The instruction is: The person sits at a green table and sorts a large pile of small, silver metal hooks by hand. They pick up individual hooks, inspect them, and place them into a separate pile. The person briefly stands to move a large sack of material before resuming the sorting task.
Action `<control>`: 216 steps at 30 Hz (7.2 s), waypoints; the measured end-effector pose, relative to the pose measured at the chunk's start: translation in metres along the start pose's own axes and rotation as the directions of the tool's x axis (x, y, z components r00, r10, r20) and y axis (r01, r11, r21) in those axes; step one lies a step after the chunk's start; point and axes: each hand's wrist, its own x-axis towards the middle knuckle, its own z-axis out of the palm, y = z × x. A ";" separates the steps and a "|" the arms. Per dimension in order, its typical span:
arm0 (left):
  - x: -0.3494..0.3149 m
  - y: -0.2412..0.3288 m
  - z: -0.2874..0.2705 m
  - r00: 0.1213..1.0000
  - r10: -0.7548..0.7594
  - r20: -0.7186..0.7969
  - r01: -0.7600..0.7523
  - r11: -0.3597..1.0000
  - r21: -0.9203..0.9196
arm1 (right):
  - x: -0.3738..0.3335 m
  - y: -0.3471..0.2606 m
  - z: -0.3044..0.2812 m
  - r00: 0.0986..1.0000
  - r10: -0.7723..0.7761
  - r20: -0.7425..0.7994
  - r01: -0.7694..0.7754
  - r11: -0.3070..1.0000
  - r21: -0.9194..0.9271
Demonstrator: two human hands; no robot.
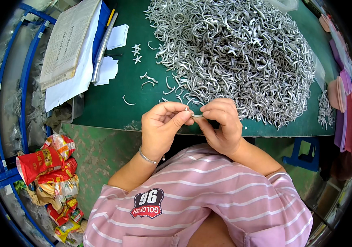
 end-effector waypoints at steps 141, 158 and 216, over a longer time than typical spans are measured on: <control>0.061 0.050 -0.058 0.834 0.465 0.296 -0.383 0.103 0.918 | 0.012 0.006 0.000 0.715 0.539 0.445 -0.615 0.182 0.768; 0.024 0.024 -0.024 0.972 0.171 0.162 -0.192 0.974 0.123 | 0.009 0.002 0.014 0.723 0.593 0.356 -0.685 0.546 0.482; 0.043 0.020 -0.006 0.854 0.325 0.406 -0.492 0.253 0.833 | -0.020 -0.003 -0.037 0.850 0.506 0.150 -0.527 0.828 0.193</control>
